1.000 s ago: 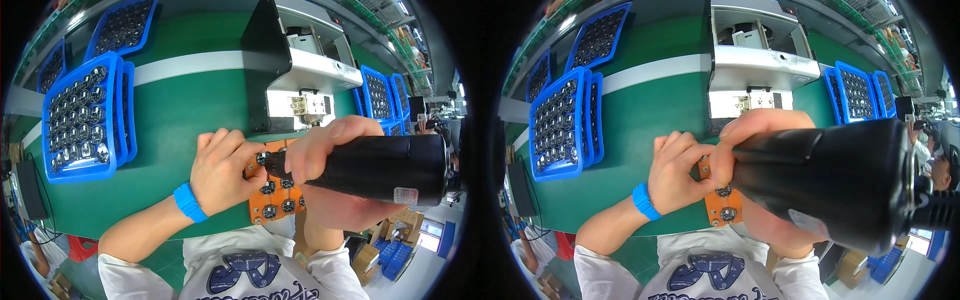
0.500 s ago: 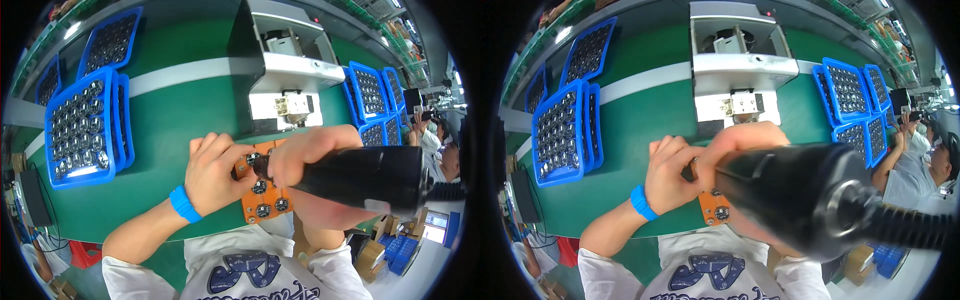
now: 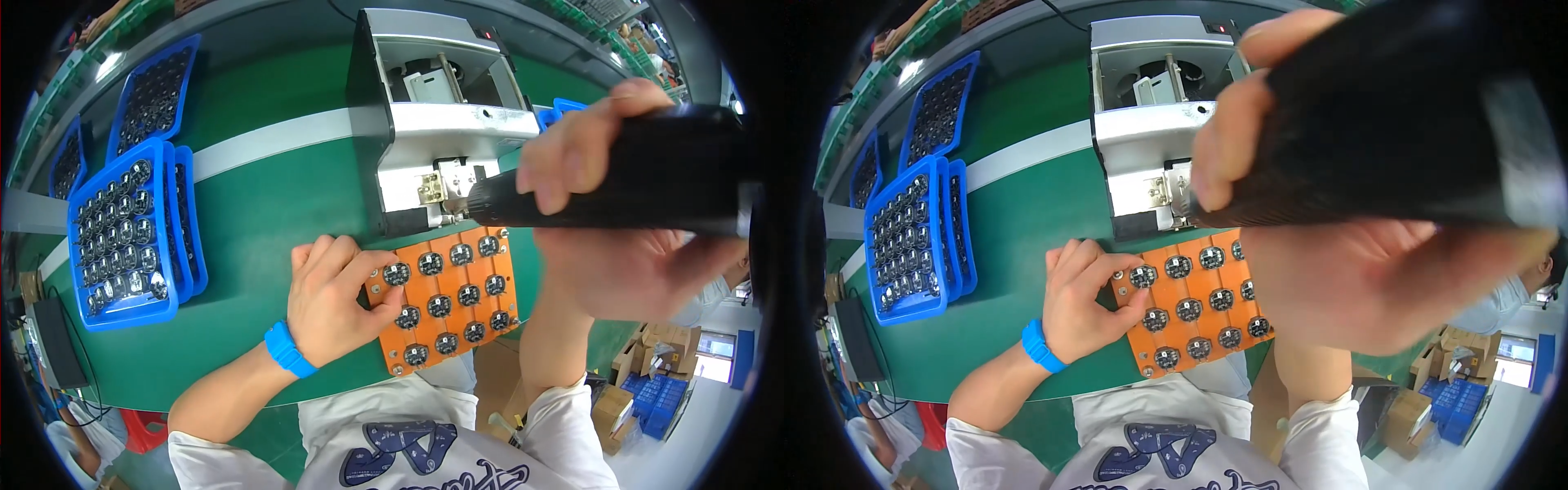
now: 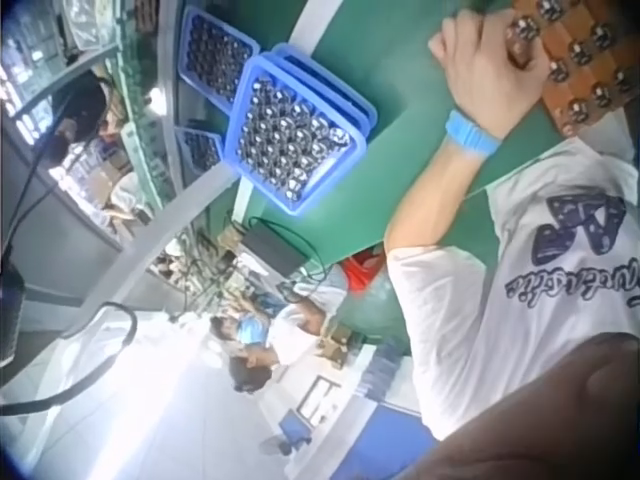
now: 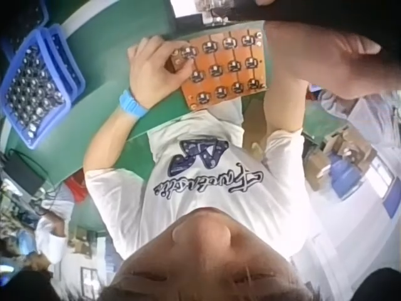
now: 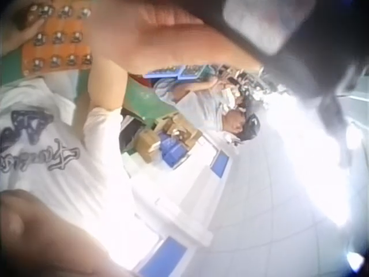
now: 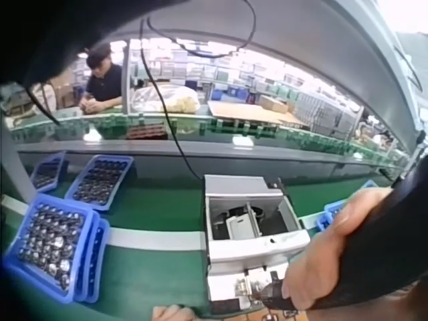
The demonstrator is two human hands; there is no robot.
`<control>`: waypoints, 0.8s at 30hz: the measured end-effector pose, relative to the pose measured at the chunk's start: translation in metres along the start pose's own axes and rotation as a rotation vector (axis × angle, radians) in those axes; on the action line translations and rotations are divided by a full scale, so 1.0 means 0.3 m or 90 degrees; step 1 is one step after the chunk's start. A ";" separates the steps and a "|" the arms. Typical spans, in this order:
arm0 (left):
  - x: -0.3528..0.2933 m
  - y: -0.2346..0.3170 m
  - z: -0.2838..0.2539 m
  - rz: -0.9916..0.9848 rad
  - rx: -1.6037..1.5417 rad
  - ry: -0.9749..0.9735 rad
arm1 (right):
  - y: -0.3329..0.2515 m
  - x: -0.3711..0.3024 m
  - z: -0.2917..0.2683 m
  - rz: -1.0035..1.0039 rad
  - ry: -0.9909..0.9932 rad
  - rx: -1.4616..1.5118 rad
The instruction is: The person assembles metal components onto a circuit board by driving screws into them with an electric screwdriver.
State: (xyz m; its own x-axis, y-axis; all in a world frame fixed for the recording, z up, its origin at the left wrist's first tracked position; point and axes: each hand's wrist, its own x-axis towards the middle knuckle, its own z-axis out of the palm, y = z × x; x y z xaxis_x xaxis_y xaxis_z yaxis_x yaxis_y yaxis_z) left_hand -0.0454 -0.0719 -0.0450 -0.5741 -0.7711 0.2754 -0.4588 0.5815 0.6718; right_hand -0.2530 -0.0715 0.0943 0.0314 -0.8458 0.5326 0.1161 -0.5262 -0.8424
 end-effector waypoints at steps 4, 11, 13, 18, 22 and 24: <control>0.001 0.006 -0.002 -0.002 -0.008 0.009 | 0.007 0.002 0.005 0.027 0.017 0.040; -0.011 0.039 -0.068 -0.014 -0.072 -0.027 | -0.014 -0.147 0.024 0.064 0.147 0.024; -0.042 0.078 -0.063 0.029 -0.078 -0.040 | -0.031 -0.195 0.057 0.052 0.140 0.022; -0.061 0.087 -0.008 0.090 -0.051 -0.014 | -0.016 -0.248 0.098 0.048 0.123 0.046; -0.061 0.085 -0.003 0.074 -0.064 -0.019 | -0.026 -0.263 0.109 0.097 0.136 0.064; -0.057 0.084 -0.006 0.053 -0.094 -0.028 | -0.041 -0.272 0.116 0.138 0.148 0.075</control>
State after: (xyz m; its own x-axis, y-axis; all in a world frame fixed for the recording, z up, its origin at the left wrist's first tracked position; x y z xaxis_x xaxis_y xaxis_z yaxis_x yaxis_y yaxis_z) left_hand -0.0459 -0.0447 -0.0316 -0.6367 -0.7079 0.3056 -0.3064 0.5960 0.7422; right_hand -0.2223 0.0070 0.0641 -0.1577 -0.9416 0.2976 0.2456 -0.3293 -0.9117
